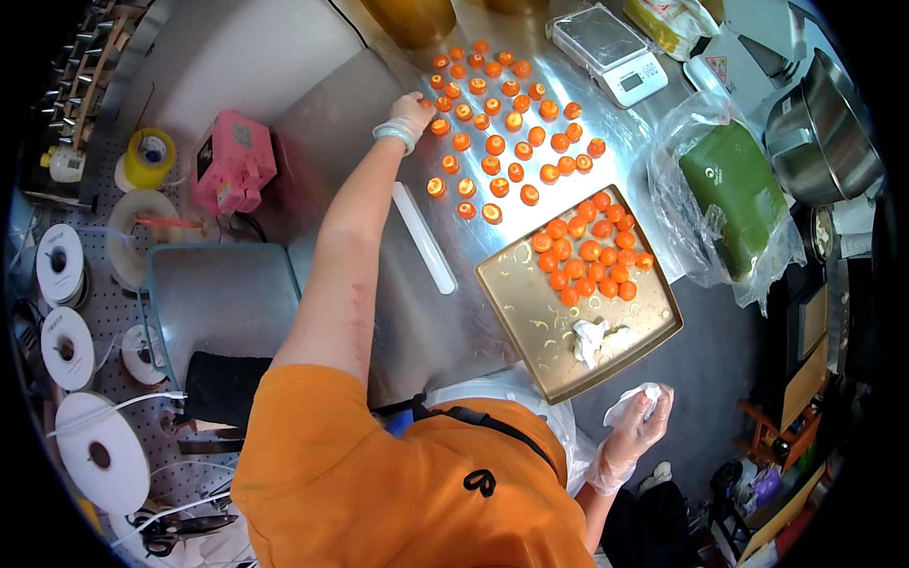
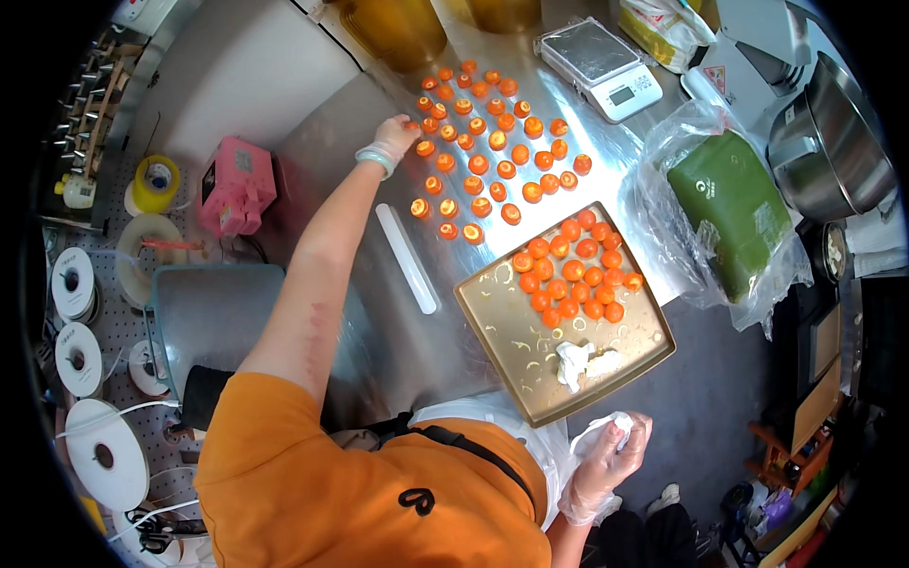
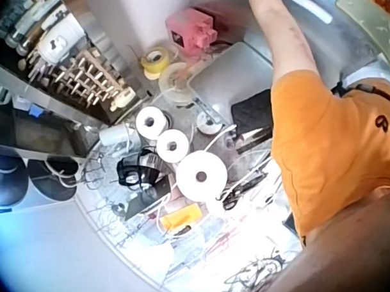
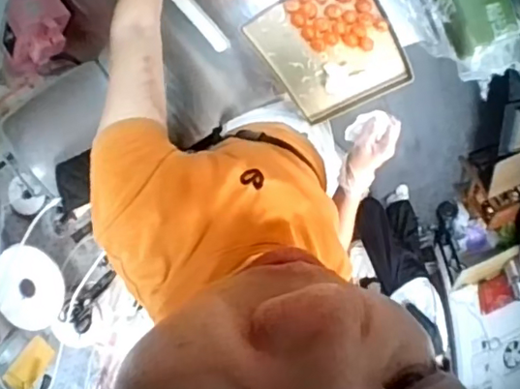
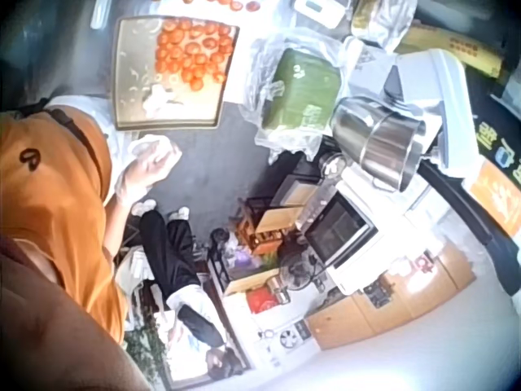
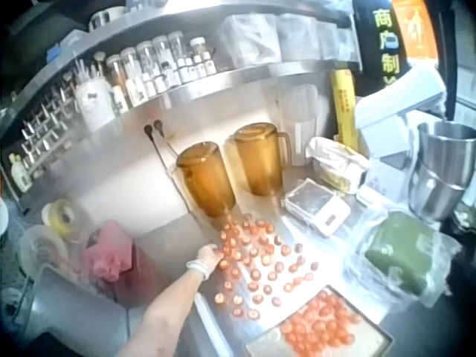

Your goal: The person uses a small white cloth to clean individual orange spheres by hand and then places them onto a metal tray in organized rows.

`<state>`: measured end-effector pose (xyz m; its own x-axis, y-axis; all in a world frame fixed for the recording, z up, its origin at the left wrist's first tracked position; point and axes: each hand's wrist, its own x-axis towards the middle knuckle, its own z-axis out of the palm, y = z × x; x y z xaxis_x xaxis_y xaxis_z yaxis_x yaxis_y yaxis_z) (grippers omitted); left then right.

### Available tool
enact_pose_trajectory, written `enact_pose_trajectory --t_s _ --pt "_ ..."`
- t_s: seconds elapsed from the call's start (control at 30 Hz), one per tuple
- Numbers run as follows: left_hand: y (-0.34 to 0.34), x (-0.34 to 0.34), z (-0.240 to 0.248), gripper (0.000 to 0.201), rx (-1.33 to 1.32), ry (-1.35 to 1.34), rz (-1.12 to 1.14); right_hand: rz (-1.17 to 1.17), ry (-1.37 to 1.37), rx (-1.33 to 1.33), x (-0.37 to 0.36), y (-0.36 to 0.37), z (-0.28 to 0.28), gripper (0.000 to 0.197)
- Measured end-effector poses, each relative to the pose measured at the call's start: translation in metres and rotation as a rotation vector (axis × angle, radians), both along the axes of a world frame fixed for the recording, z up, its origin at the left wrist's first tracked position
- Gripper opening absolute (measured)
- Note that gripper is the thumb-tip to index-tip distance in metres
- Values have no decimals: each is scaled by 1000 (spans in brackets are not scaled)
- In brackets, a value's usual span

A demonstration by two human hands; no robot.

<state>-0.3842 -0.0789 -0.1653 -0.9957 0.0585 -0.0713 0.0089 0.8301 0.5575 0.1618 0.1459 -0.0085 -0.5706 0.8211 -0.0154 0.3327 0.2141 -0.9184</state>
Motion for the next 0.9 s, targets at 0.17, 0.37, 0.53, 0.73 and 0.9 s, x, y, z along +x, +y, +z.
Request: enact_pose_trajectory --t_s 0.17,0.37,0.53,0.73,0.9 --pt "7 29 43 37 178 188 -139 -149 81 -24 7 -3 -1 18" --pt "104 209 95 29 383 281 -811 -295 262 -269 8 -6 2 9" --pt "200 310 75 34 170 328 -1149 -262 215 -279 15 -14 12 8" --pt "258 333 49 41 -265 326 -1058 -308 150 -185 40 -18 14 8" --pt "271 338 32 32 -260 477 -1068 -391 186 -189 59 -22 1 9"
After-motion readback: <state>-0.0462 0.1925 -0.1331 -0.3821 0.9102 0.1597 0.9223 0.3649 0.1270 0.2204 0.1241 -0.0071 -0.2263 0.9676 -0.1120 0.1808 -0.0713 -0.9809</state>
